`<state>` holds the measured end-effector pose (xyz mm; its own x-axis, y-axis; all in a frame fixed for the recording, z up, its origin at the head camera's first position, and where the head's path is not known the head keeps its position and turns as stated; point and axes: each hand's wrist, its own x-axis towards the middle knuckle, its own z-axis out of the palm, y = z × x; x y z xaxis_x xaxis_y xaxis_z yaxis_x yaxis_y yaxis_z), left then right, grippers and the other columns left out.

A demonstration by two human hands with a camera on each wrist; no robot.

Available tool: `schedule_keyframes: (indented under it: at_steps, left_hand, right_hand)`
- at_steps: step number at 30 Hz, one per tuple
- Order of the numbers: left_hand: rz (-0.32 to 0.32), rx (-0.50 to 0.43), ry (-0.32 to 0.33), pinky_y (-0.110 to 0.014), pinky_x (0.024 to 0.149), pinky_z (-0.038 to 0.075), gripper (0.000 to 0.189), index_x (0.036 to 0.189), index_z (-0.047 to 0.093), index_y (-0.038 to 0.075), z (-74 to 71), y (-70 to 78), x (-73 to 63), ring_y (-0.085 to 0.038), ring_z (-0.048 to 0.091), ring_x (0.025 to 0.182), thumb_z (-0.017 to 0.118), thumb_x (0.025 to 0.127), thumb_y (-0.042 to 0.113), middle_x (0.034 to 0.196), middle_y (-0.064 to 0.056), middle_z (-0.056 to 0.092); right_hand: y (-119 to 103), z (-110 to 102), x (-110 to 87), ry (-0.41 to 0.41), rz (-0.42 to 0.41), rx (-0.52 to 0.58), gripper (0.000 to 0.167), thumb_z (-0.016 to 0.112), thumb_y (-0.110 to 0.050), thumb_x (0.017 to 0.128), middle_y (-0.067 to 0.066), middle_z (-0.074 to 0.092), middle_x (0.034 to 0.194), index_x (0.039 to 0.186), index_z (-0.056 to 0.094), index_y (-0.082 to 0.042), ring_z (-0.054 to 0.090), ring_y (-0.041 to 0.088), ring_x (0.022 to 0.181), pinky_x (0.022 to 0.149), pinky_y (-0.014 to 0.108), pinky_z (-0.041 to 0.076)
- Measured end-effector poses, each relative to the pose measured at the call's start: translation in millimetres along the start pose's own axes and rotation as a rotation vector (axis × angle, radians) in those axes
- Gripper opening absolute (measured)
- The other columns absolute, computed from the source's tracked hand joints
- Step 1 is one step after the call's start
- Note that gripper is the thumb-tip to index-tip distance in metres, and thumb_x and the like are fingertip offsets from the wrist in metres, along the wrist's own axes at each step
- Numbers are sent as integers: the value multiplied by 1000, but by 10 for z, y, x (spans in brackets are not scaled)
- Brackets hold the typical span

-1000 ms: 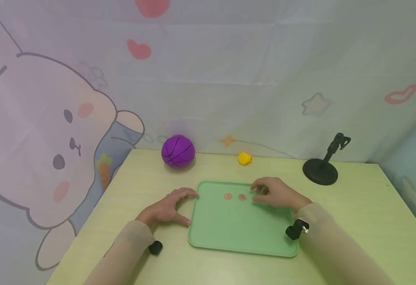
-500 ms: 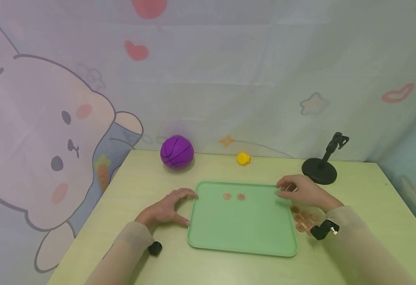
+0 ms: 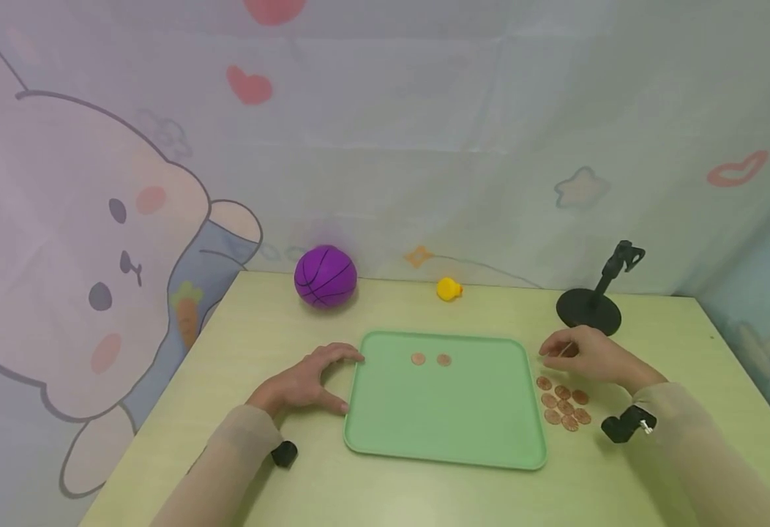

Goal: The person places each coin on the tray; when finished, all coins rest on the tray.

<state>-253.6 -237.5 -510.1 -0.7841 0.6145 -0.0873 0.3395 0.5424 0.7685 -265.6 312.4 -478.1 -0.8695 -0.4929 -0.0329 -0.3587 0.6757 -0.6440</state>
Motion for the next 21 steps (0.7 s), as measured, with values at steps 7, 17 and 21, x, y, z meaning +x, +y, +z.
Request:
schedule_keyframes:
  at_steps: [7,17,21]
  left_hand:
    - [2,-1,2,-62,124,20,84,146,58,25,9,10,-4,-33,29,152,97,73,31,163,-4,40]
    - [12,2,5,-63,123,19,83,146,58,24,5,3,3,-34,29,152,97,73,31,163,-6,41]
    - [22,5,7,-65,123,19,82,146,58,24,11,-19,6,-35,29,152,97,73,31,163,-6,41]
  right_hand:
    - [97,39,-40,-146,13,102,14,78,-9,94,0,74,89,108,77,-9,66,14,68,71,27,55]
    - [126,97,-33,-236,-66,249,16,71,1,95,10,68,70,110,76,-4,57,19,45,44,30,52]
    - [125,100,-4,-231,-63,206,15,77,-4,93,6,69,73,108,77,-8,58,15,48,46,28,52]
